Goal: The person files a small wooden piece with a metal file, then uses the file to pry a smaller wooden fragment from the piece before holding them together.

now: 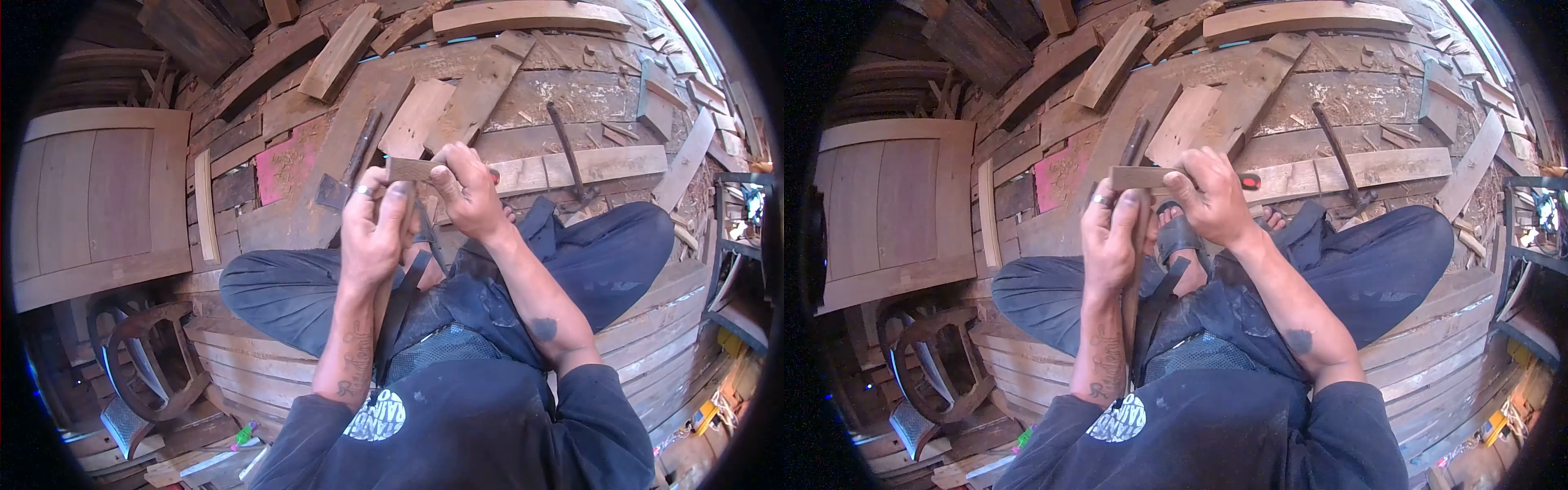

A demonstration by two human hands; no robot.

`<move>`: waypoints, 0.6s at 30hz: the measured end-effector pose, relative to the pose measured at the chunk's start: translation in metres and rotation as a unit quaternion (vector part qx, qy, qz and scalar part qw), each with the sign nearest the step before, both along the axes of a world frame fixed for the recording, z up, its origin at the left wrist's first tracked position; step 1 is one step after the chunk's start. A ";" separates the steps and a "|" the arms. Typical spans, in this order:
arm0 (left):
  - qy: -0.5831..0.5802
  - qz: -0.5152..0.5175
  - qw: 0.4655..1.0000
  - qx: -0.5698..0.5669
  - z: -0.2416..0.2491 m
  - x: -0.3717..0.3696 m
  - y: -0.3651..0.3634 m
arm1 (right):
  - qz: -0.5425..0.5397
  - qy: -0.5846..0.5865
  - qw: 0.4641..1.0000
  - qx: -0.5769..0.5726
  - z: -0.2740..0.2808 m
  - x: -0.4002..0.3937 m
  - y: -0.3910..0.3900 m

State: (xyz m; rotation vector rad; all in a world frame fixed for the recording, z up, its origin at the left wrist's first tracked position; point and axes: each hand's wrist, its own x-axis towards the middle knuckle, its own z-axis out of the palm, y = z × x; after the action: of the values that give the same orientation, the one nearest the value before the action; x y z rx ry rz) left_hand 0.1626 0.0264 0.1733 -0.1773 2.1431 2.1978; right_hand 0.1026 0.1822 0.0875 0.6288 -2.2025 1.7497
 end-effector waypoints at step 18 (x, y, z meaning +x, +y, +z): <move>-0.011 0.010 1.000 0.021 -0.004 -0.001 -0.005 | -0.040 0.017 0.999 0.001 0.014 -0.001 0.004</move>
State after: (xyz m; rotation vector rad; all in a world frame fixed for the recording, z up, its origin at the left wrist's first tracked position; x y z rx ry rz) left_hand 0.1615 0.0210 0.1695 -0.2214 2.0913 2.2385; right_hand 0.1016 0.1864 0.1014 0.5584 -2.1747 1.6857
